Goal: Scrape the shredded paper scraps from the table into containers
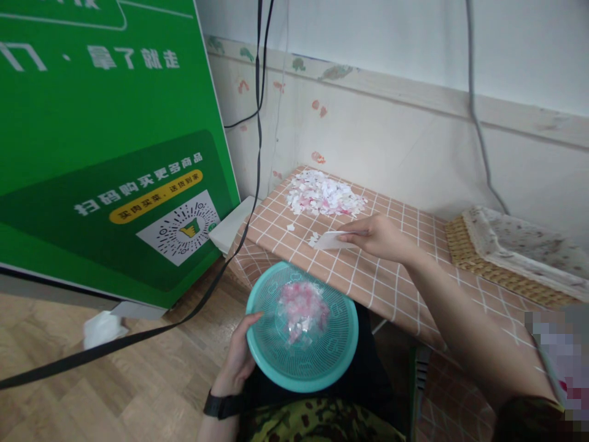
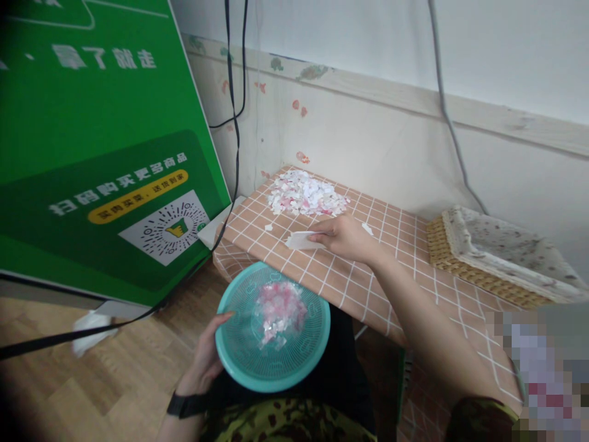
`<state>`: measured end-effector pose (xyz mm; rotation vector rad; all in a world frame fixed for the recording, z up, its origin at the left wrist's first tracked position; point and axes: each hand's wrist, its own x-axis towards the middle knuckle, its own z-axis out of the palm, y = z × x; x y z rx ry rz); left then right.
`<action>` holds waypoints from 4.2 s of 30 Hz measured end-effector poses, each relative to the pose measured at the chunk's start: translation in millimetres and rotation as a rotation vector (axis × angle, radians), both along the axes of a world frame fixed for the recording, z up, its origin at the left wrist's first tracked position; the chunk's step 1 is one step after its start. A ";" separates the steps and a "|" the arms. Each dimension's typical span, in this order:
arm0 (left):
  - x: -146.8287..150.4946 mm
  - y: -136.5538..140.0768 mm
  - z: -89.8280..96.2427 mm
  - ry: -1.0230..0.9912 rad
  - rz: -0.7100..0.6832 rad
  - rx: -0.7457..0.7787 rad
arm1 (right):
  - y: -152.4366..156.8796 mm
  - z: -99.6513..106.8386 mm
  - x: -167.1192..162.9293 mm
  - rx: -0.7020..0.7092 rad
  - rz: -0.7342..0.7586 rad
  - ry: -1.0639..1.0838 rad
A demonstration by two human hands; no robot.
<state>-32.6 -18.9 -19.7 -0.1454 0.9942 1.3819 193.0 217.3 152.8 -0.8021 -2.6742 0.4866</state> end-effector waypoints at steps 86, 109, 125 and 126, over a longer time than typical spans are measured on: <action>-2.8 -0.7 4.1 0.029 0.045 0.018 | -74.5 -11.6 -6.8 -0.010 -0.058 0.170; -4.3 -0.5 11.0 0.049 0.071 0.006 | -123.9 -41.8 -5.2 0.245 -0.097 0.082; -4.4 -1.0 6.4 0.029 0.083 0.004 | -120.9 -35.0 -18.7 0.355 -0.139 0.197; -4.4 -1.0 5.1 0.024 0.083 0.007 | -120.1 -34.9 -23.9 0.385 -0.125 0.192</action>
